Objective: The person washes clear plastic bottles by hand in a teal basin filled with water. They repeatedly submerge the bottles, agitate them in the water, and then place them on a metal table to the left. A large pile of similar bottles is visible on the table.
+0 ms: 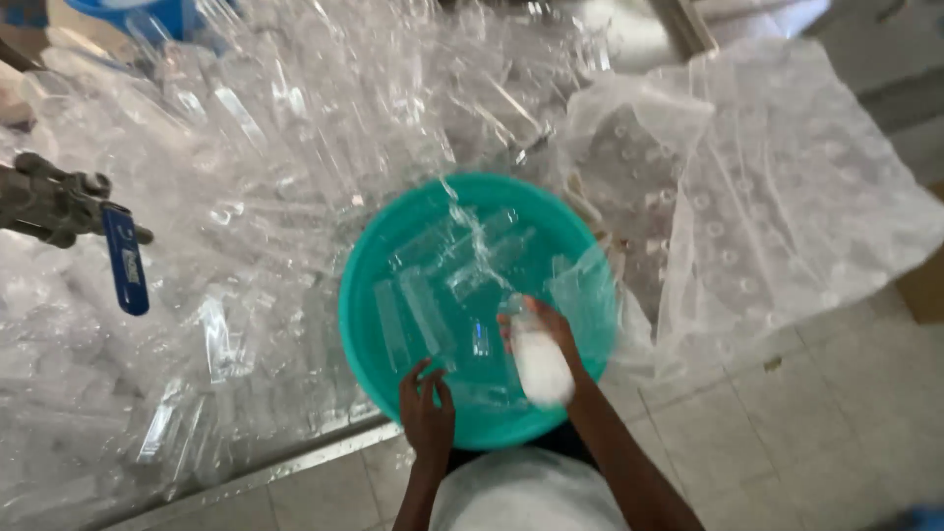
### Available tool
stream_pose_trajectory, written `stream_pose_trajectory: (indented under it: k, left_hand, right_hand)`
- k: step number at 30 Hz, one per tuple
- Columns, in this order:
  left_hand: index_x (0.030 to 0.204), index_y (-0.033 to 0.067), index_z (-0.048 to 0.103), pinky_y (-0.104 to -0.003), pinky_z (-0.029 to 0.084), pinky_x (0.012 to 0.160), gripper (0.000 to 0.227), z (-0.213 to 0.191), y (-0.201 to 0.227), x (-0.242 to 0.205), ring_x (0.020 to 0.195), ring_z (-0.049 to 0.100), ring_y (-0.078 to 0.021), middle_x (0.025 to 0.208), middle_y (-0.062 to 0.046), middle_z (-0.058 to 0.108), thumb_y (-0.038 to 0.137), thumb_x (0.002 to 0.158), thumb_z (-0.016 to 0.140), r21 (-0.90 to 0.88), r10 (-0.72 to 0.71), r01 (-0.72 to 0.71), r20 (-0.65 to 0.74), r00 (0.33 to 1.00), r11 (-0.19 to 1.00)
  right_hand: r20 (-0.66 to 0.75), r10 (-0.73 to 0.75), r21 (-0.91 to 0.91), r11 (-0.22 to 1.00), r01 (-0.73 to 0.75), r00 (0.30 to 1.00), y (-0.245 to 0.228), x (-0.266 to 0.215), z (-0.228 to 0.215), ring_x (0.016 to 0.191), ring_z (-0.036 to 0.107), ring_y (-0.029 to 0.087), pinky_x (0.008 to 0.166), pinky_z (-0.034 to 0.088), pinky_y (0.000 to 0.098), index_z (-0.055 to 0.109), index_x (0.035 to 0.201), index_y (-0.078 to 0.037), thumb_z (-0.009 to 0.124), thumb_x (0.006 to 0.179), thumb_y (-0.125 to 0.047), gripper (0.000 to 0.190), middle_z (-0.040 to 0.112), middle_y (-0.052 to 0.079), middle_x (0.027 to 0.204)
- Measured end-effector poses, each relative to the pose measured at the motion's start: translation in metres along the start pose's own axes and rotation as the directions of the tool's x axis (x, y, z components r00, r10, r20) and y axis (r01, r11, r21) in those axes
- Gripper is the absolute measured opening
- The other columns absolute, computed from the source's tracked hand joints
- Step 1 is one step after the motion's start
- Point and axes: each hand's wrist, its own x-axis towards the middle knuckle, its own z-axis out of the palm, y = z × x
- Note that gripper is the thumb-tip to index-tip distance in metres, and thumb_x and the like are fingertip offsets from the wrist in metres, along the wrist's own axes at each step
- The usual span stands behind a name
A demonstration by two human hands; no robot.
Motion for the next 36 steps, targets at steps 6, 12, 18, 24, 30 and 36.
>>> stream_pose_trajectory:
  k: [6, 12, 18, 24, 30, 36]
  left_hand:
    - [0.113, 0.0145, 0.079, -0.047, 0.061, 0.084, 0.018, 0.002, -0.019, -0.016, 0.118, 0.070, -0.0332, 0.132, -0.008, 0.072, 0.007, 0.101, 0.068, 0.060, -0.076, 0.070, 0.102, 0.992, 0.996]
    - [0.127, 0.0194, 0.075, -0.049, 0.061, 0.094, 0.024, -0.007, -0.011, -0.015, 0.132, 0.065, -0.0297, 0.140, -0.005, 0.068, 0.021, 0.108, 0.060, -0.090, -0.234, 0.264, 0.258, 0.938, 0.960]
    - [0.142, 0.0085, 0.069, -0.042, 0.067, 0.076, 0.058, -0.066, 0.084, 0.061, 0.091, 0.081, -0.0303, 0.106, -0.017, 0.083, 0.048, 0.103, 0.053, -0.382, -0.395, 0.899, 0.808, 0.437, 0.212]
    - [0.174, 0.0275, 0.029, -0.053, 0.051, 0.117, 0.090, -0.095, 0.136, 0.088, 0.158, 0.049, -0.0320, 0.177, -0.005, 0.041, 0.057, 0.093, 0.055, -0.212, -0.138, 0.975, 0.970, 0.201, -0.065]
    - [0.166, 0.0135, 0.051, -0.051, 0.052, 0.109, 0.070, -0.084, 0.142, 0.099, 0.137, 0.064, -0.0340, 0.154, -0.020, 0.066, 0.044, 0.104, 0.047, -0.201, -0.196, 0.941, 0.969, 0.150, -0.274]
    - [0.161, 0.0140, 0.050, -0.044, 0.057, 0.083, 0.062, -0.066, 0.146, 0.103, 0.100, 0.073, -0.0325, 0.118, -0.028, 0.078, 0.043, 0.106, 0.052, -0.320, -0.237, 0.890, 0.939, 0.250, -0.325]
  right_hand:
    - [0.134, 0.047, -0.037, 0.998, -0.043, 0.990, 0.012, -0.035, -0.006, 0.076, 0.074, 0.032, 0.048, 0.060, 0.0421, 0.060, 0.155, -0.017, 0.075, 0.094, -0.041, 0.067, 0.074, 0.023, 0.116]
    - [0.281, 0.248, -0.010, 0.967, -0.255, 0.927, 0.029, -0.041, -0.026, 0.094, 0.075, 0.041, 0.067, 0.067, 0.0541, 0.049, 0.153, -0.004, 0.074, 0.094, -0.042, 0.075, 0.069, 0.028, 0.129]
    - [0.036, 0.261, -0.157, 0.955, -0.252, 0.965, 0.041, -0.058, 0.014, 0.091, 0.074, 0.045, 0.076, 0.058, 0.0578, 0.077, 0.131, -0.002, 0.067, 0.091, -0.062, 0.073, 0.075, 0.023, 0.107]
    - [-0.166, 0.046, -0.386, 0.916, -0.108, 0.985, 0.024, -0.075, 0.040, 0.113, 0.075, 0.035, 0.097, 0.058, 0.0568, 0.063, 0.147, -0.017, 0.061, 0.096, -0.052, 0.061, 0.078, 0.016, 0.136]
    - [-0.068, 0.033, -0.697, 0.714, -0.071, 0.997, 0.005, -0.073, 0.021, 0.151, 0.055, 0.022, 0.119, 0.046, 0.0431, 0.030, 0.174, -0.025, 0.037, 0.090, -0.076, 0.098, 0.051, 0.000, 0.171]
    - [0.598, -0.080, -0.795, 0.066, 0.603, 0.797, -0.048, -0.123, 0.039, 0.165, 0.024, 0.029, 0.129, 0.026, 0.0565, 0.027, 0.172, -0.020, 0.039, 0.103, -0.072, 0.087, 0.032, 0.009, 0.178]
